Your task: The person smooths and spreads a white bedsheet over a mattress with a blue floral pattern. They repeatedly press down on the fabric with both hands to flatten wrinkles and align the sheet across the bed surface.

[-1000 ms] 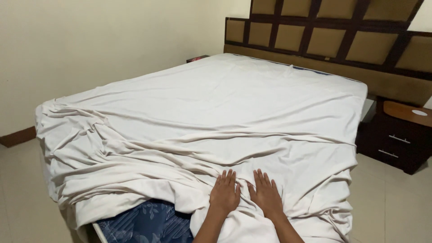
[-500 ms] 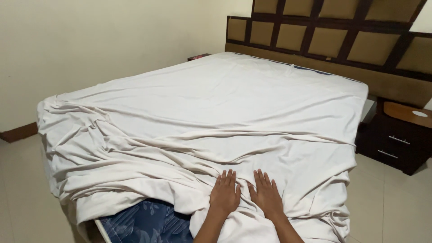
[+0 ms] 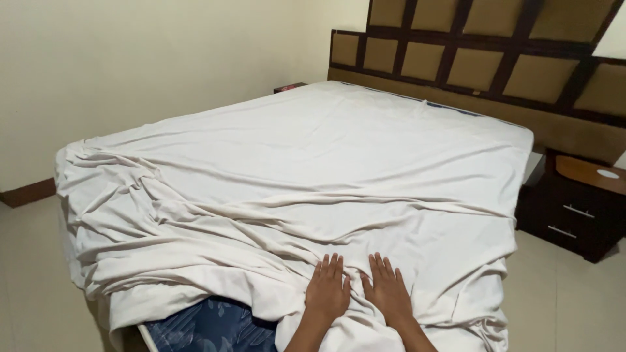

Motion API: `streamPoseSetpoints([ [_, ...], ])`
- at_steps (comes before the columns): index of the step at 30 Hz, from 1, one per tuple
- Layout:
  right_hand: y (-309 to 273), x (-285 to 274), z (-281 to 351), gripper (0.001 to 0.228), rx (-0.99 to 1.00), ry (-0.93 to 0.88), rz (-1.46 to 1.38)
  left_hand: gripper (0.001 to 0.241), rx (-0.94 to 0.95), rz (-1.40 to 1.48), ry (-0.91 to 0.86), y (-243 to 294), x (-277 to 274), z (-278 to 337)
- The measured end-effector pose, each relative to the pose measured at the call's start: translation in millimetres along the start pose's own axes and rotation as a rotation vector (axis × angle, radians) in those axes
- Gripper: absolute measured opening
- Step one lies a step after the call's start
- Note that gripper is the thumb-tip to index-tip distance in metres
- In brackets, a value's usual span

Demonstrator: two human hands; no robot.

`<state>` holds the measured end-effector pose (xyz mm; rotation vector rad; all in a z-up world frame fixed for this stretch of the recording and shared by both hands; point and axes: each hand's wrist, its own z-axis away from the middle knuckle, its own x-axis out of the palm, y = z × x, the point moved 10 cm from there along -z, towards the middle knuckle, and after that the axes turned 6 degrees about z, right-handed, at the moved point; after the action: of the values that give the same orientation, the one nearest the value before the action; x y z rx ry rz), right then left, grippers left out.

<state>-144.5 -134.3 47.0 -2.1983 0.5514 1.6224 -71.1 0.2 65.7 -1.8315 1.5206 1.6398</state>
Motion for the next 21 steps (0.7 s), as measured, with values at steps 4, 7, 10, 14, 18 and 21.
streamPoseSetpoints([
  [4,-2.6,-4.8,0.3,0.069,0.002,-0.042,-0.029,0.064,-0.009,-0.021,-0.007,1.3,-5.8,4.2],
  [7,-1.7,-18.9,1.3,0.069,0.02,-0.081,-0.091,0.064,0.026,0.01,-0.031,12.9,-18.8,2.6],
  [10,-5.6,-44.4,-16.5,0.069,0.029,-0.097,-0.236,0.061,0.091,0.13,0.14,22.1,-56.1,-17.1],
  [14,-2.8,-34.4,-74.5,0.068,0.046,-0.113,-0.404,0.053,0.162,0.157,0.2,14.8,-66.5,-68.1],
  [18,-5.2,11.1,-102.8,0.067,0.049,-0.022,-0.315,0.053,0.085,0.015,0.13,-19.2,-40.0,-100.8],
  [21,-16.2,29.7,-92.6,0.07,0.069,0.071,-0.127,0.061,0.016,-0.092,-0.006,-59.5,23.5,-95.0],
])
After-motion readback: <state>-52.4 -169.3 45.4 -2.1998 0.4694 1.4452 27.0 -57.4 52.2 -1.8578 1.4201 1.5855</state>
